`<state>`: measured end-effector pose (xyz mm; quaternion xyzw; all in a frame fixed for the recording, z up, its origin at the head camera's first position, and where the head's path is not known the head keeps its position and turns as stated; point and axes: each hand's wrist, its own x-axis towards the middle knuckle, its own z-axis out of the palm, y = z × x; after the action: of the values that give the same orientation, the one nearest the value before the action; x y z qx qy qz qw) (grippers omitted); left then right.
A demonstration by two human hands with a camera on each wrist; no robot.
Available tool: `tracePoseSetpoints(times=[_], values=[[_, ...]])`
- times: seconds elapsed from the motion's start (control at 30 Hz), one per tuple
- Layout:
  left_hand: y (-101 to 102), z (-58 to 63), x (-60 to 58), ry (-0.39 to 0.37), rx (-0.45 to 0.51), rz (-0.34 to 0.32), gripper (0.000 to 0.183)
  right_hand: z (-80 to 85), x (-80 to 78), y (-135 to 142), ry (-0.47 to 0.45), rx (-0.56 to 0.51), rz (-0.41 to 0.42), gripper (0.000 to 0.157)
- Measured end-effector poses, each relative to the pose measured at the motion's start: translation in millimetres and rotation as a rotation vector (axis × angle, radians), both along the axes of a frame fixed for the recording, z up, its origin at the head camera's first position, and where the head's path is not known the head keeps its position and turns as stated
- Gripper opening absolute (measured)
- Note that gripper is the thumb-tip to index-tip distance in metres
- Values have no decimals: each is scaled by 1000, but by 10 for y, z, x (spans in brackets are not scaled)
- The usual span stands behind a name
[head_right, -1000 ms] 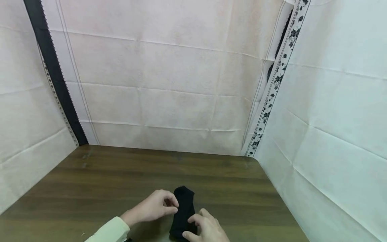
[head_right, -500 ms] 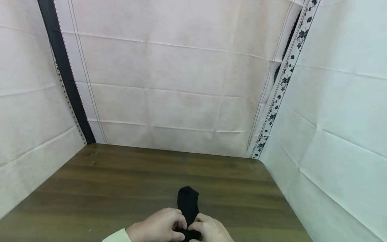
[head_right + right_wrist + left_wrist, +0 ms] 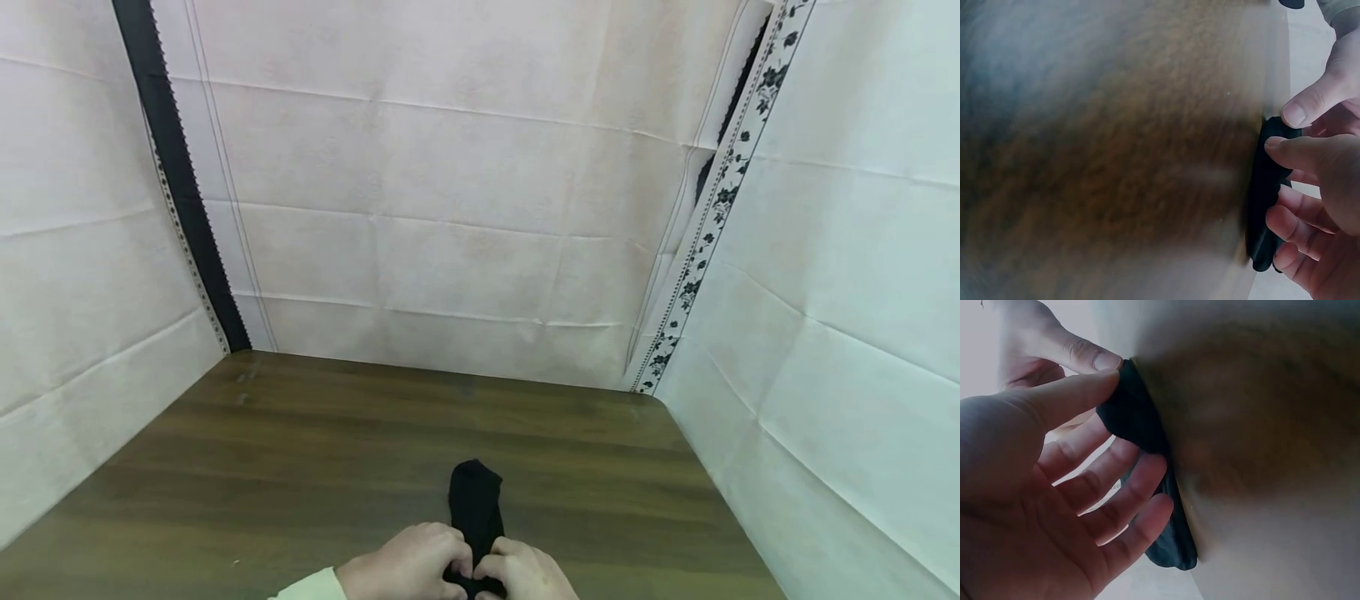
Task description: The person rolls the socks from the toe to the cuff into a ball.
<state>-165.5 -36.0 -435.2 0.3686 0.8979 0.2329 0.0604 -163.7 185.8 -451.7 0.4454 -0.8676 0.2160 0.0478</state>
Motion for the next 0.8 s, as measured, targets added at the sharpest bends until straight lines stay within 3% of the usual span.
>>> tracePoseSetpoints(times=[0.37, 0.6, 0.8], values=[[55, -44, -4, -5, -29, 37, 10, -19, -18, -3, -31, 16, -1, 7], [94, -53, -13, 35, -51, 25, 10, -15, -34, 40, -76, 37, -4, 25], [67, -36, 0, 10, -42, 29, 14, -19, -14, -7, -44, 50, -37, 9]])
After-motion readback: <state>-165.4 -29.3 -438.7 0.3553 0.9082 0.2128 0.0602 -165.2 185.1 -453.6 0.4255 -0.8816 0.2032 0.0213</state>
